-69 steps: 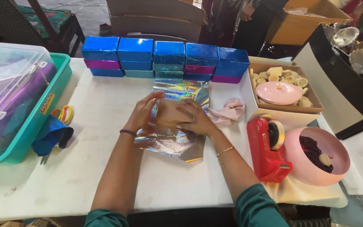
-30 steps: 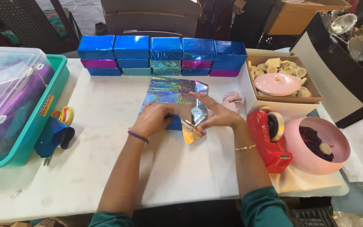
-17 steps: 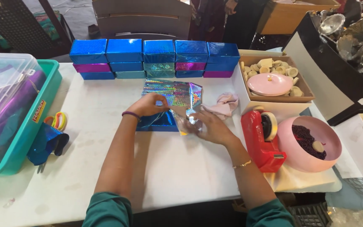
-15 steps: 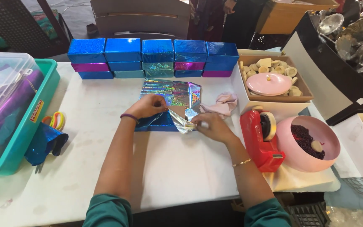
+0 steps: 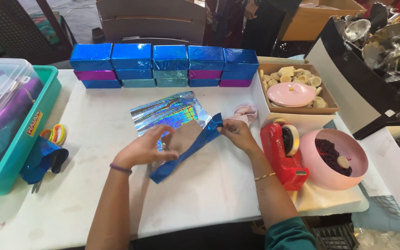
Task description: The person places small wooden items into a small wooden box and closes it. They then wrap the box in shiny blue metallic paper, folding the edges and securing them with clear tape from a red dispenser. Finally, the wrapped box is placed on a stack of similar wrapped boxes.
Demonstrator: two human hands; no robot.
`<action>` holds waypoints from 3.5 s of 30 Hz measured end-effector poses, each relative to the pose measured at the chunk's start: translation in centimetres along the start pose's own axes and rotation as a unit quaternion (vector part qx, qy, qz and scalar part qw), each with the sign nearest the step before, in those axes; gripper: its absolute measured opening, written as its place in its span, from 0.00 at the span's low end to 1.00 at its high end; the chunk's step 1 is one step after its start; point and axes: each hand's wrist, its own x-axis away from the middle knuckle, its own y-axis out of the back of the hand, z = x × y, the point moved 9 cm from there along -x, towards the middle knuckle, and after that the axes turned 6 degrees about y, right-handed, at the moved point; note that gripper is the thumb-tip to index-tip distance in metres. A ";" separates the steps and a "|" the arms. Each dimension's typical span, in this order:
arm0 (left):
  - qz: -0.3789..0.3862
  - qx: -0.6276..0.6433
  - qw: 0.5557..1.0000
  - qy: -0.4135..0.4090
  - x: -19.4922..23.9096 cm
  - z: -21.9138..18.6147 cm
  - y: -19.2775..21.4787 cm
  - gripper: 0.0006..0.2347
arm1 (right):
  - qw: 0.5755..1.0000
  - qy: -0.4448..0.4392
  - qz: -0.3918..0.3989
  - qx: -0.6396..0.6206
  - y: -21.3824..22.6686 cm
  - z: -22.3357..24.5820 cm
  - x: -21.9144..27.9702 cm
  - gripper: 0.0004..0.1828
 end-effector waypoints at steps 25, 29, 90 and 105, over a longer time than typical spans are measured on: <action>-0.044 0.288 0.947 0.136 -3.2 13.9 -2.7 0.05 | 0.991 -0.010 -0.127 0.049 0.7 6.7 0.4 0.13; -0.036 0.295 0.945 0.135 -3.9 15.2 -3.3 0.04 | 0.941 0.135 -0.122 0.287 -1.2 14.6 -0.2 0.22; -0.060 0.113 0.967 0.221 -6.5 13.5 -3.5 0.11 | 0.995 -0.087 0.041 0.002 -6.8 1.1 -6.5 0.10; -0.145 0.132 0.966 0.170 -5.1 14.4 0.3 0.08 | 0.993 -0.105 0.042 0.031 -6.6 1.6 -6.3 0.12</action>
